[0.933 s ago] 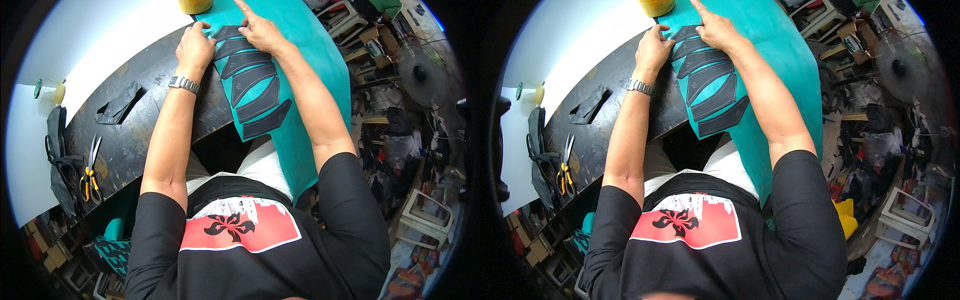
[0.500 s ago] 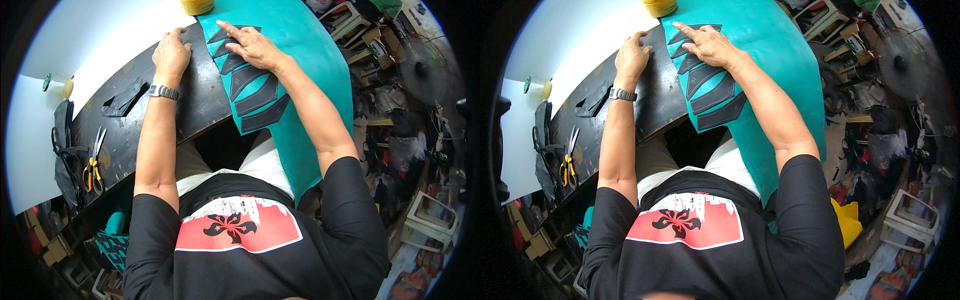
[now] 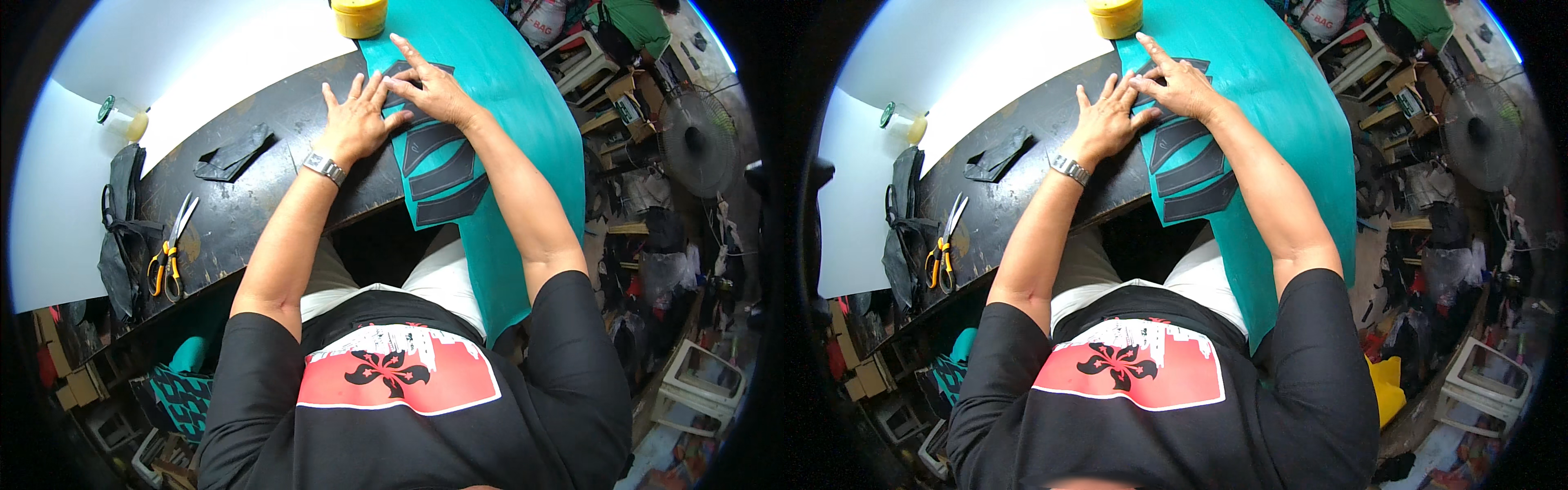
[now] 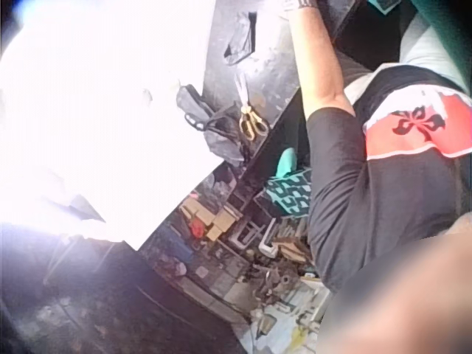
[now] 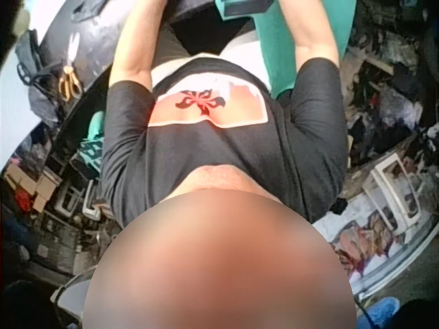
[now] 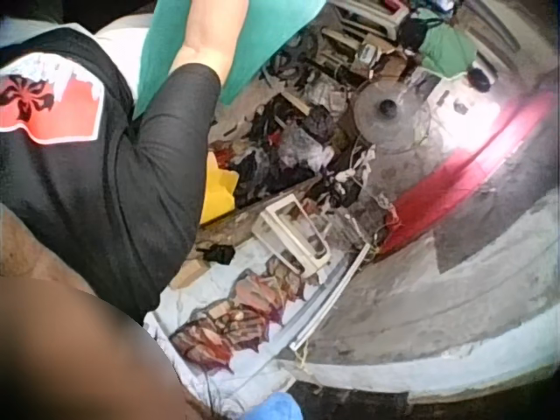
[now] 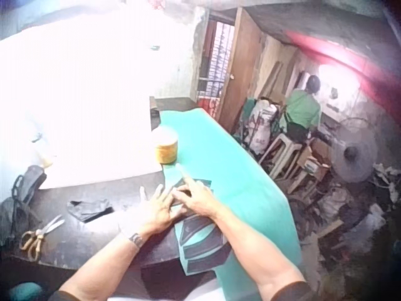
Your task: The person places black fabric pieces onto a green sheet on a workbench, arranging them in a staggered pattern. The person repeatedly picks up pieces, positions them, and adjusts their alignment on the sheet.
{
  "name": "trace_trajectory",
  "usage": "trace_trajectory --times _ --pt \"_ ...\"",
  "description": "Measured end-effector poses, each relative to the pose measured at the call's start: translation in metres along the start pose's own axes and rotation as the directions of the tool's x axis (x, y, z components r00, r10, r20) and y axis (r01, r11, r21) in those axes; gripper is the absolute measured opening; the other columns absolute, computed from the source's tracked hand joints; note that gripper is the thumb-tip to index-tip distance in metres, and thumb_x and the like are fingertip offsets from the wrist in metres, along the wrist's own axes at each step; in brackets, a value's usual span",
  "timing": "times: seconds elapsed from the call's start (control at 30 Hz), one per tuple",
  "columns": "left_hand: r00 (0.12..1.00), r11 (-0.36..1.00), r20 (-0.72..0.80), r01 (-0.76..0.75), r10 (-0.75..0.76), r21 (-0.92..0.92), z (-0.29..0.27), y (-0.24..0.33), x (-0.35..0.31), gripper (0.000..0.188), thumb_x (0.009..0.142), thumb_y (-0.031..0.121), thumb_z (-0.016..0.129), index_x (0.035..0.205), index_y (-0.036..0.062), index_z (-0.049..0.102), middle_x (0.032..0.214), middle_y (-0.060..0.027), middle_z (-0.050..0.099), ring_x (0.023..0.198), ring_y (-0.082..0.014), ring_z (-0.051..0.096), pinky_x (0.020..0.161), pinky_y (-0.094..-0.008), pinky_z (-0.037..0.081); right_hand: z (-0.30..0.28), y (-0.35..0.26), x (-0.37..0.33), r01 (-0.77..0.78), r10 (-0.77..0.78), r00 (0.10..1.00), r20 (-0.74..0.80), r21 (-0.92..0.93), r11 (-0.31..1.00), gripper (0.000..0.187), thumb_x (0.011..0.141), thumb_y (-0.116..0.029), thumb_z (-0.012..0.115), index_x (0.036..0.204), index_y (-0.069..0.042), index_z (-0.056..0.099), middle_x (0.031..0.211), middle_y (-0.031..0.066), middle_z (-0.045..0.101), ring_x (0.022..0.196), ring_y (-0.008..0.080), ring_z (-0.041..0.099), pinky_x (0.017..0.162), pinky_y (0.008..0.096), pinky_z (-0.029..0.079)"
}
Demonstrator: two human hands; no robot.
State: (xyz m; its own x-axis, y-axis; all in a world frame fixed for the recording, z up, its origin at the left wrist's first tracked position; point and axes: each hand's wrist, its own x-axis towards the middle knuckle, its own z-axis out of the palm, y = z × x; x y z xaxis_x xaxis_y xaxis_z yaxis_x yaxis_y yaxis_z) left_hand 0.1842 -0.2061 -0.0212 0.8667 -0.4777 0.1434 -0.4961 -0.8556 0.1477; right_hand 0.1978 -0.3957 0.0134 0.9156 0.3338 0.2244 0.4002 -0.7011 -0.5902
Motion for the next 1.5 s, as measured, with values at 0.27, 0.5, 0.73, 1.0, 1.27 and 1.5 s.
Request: trace_trajectory --times 0.27,0.5,0.73,1.0,1.27,1.5 --pt "1.0 0.999 -0.02 0.004 -0.005 -0.038 -0.002 0.001 -0.019 0.072 0.098 0.069 0.039 0.157 0.0262 0.037 0.166 -0.0048 0.03 0.153 -0.0312 0.025 0.111 -0.081 0.004 0.003 -0.019 -0.012 -0.002 0.007 0.998 0.064 -0.092 0.996 0.078 0.096 -0.046 0.06 0.162 -0.031 0.02 0.122 0.0116 0.072 0.113 0.04 0.066 0.105 0.0496 0.048" --pt "1.0 1.0 -0.025 0.0 0.0 -0.025 -0.004 0.002 -0.022 0.061 0.105 0.052 0.04 0.157 0.0195 0.036 0.164 -0.0035 0.034 0.151 -0.0307 0.03 0.11 -0.0818 0.008 0.002 -0.021 -0.013 -0.045 0.044 0.999 0.009 0.064 0.997 0.097 0.088 -0.056 0.068 0.163 -0.03 0.014 0.13 0.0191 0.065 0.121 0.0425 0.06 0.11 0.0522 0.042" --pt "0.998 0.993 -0.051 0.04 -0.045 -0.112 0.003 0.005 -0.028 0.056 0.107 0.042 0.039 0.157 0.0173 0.036 0.165 -0.003 0.032 0.153 -0.0315 0.026 0.111 -0.0806 0.006 0.002 -0.023 0.086 0.086 -0.053 0.843 -0.535 0.038 0.996 0.132 0.067 -0.042 0.092 0.163 -0.014 0.006 0.137 0.027 0.053 0.129 0.042 0.052 0.109 0.0506 0.043" --pt "0.997 0.985 -0.057 0.032 -0.042 -0.171 0.0 0.006 -0.031 0.053 0.106 0.034 0.037 0.156 0.0159 0.038 0.166 -0.0024 0.031 0.154 -0.0326 0.02 0.115 -0.0764 0.003 0.021 -0.029 0.171 -0.275 0.254 0.835 -0.488 0.03 0.961 0.152 0.056 -0.042 0.096 0.161 -0.018 -0.01 0.138 0.0301 0.048 0.126 0.0451 0.054 0.107 0.0499 0.046" --pt "0.997 0.99 -0.052 0.056 -0.063 -0.132 -0.002 0.006 -0.032 0.05 0.108 0.034 0.034 0.156 0.0195 0.039 0.166 0.0026 0.03 0.155 -0.028 0.021 0.117 -0.0727 0.005 0.013 -0.007 0.149 0.041 0.084 0.748 -0.659 0.171 0.984 0.11 0.078 -0.024 0.081 0.16 -0.006 0.01 0.106 0.0177 0.068 0.1 0.033 0.067 0.1 0.0417 0.051" --pt "0.992 0.987 -0.116 0.031 -0.049 -0.155 -0.001 0.007 -0.034 0.05 0.105 0.032 0.041 0.153 0.0196 0.043 0.163 -0.0005 0.036 0.152 -0.0317 0.027 0.114 -0.0771 0.007 -0.081 0.05 0.091 0.159 -0.068 0.59 -0.804 0.033 0.987 0.124 0.068 -0.024 0.087 0.161 -0.003 0.007 0.1 0.0134 0.069 0.09 0.0269 0.067 0.089 0.039 0.054"
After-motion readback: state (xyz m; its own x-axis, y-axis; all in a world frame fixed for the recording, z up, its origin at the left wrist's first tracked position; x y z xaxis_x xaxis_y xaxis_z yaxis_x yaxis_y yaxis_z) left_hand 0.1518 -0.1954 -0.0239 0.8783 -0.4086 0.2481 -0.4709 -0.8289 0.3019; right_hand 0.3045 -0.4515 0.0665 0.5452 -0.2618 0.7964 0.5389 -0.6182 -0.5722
